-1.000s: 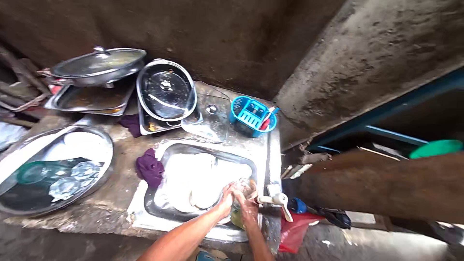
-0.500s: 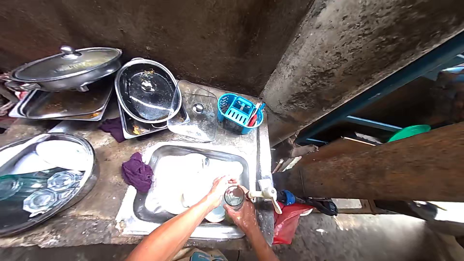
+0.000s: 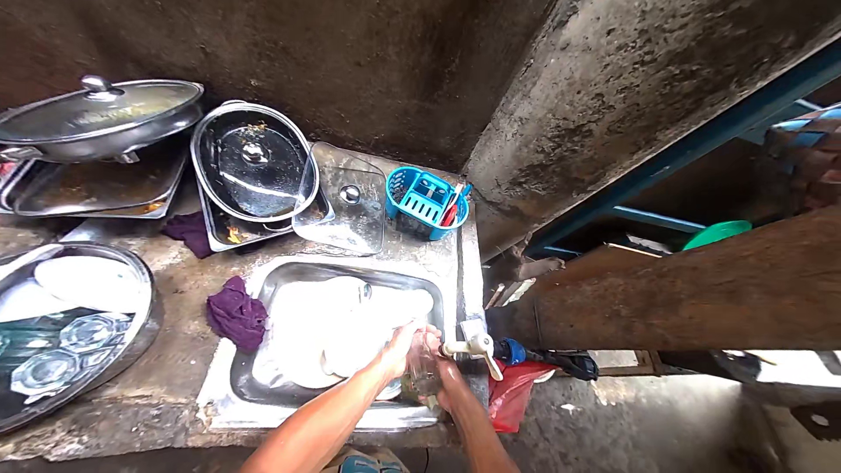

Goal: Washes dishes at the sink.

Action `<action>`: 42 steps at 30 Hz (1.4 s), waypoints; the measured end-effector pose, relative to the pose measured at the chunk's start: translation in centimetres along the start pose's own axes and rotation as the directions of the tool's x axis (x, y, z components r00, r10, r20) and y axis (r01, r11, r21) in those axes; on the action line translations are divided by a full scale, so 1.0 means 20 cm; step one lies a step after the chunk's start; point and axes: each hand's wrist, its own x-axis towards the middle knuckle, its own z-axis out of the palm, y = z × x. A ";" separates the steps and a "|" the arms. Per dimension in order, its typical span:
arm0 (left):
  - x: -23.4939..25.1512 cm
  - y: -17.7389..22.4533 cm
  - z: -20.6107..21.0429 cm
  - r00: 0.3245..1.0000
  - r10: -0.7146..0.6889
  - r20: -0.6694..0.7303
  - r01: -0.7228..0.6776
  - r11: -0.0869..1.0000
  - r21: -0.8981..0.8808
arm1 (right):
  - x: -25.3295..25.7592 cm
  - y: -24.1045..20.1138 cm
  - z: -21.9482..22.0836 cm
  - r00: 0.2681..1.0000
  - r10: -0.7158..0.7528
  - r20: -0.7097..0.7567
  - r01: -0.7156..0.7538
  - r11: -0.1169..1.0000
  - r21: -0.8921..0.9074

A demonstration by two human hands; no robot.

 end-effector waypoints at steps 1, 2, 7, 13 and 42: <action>0.00 -0.03 0.02 0.999 0.021 -0.050 -0.020 0.999 0.028 | 0.01 0.01 0.01 0.997 -0.062 -0.042 0.061 0.998 -0.011; -0.01 -0.05 0.03 0.993 0.050 -0.105 -0.041 0.995 0.089 | 0.01 0.02 0.03 0.986 -0.149 -0.080 0.145 0.988 -0.051; -0.12 -0.09 0.05 0.961 0.267 0.073 -0.264 0.805 0.531 | 0.13 0.06 0.04 0.814 -0.531 -0.238 0.425 0.822 -0.379; -0.27 -0.16 0.00 0.711 0.642 0.285 -0.586 0.318 0.745 | 0.16 0.07 0.09 0.795 -0.523 -0.308 0.597 0.764 0.243; -1.26 0.54 -0.52 0.369 0.928 0.054 -0.276 0.054 0.960 | 0.09 0.03 0.16 0.955 -0.266 0.130 0.286 0.942 -0.177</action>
